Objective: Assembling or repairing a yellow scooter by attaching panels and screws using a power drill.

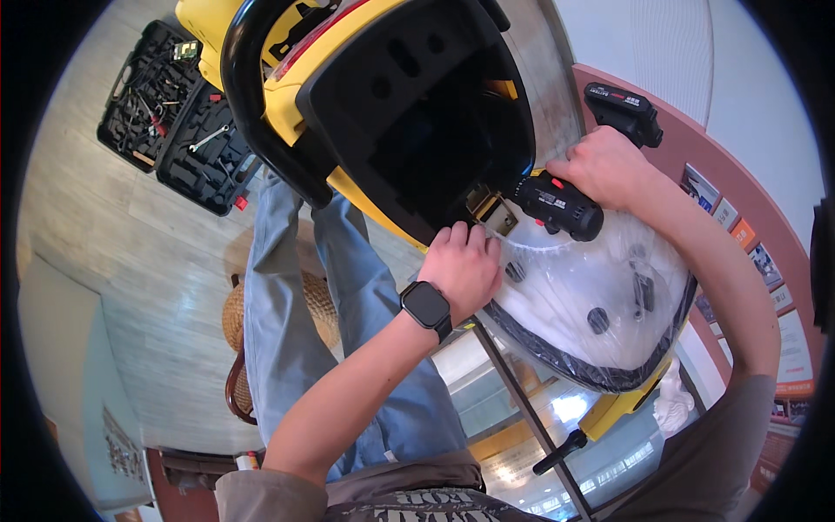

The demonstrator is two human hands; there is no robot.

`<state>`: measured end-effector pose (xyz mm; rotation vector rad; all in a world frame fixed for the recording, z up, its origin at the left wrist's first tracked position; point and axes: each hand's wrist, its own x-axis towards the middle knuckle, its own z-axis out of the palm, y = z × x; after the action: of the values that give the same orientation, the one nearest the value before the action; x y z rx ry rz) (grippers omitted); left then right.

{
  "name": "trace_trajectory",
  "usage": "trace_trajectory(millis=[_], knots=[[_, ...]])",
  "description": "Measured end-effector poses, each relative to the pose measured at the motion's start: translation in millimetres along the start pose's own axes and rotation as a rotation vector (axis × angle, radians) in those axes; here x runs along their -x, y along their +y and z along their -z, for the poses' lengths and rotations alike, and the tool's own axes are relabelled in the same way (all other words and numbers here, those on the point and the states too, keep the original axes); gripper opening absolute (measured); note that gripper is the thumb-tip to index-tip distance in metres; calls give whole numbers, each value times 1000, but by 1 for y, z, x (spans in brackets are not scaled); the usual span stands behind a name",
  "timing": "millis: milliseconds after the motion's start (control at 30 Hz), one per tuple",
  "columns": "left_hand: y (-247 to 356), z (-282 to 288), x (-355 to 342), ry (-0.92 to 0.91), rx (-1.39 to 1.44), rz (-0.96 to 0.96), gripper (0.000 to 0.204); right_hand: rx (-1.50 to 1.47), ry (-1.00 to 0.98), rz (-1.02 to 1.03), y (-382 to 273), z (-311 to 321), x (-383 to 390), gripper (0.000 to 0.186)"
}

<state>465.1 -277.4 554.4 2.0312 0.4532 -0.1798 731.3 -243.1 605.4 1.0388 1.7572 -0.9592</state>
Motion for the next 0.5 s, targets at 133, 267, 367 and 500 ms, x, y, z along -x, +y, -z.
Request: trace_trajectory(millis=[133, 267, 367, 500], knots=[[-1, -1, -3, 5, 8, 8, 23, -15, 19, 10, 3, -2, 2, 22], [-2, -1, -7, -44, -26, 30, 18, 14, 7, 4, 1, -4, 6, 22], [3, 8, -20, -185, -49, 93, 13, 19, 49, 22, 4, -9, 8, 19], [2, 17, -59, -206, 32, 291, 10, 62, 111, 50, 2, -10, 10, 14]])
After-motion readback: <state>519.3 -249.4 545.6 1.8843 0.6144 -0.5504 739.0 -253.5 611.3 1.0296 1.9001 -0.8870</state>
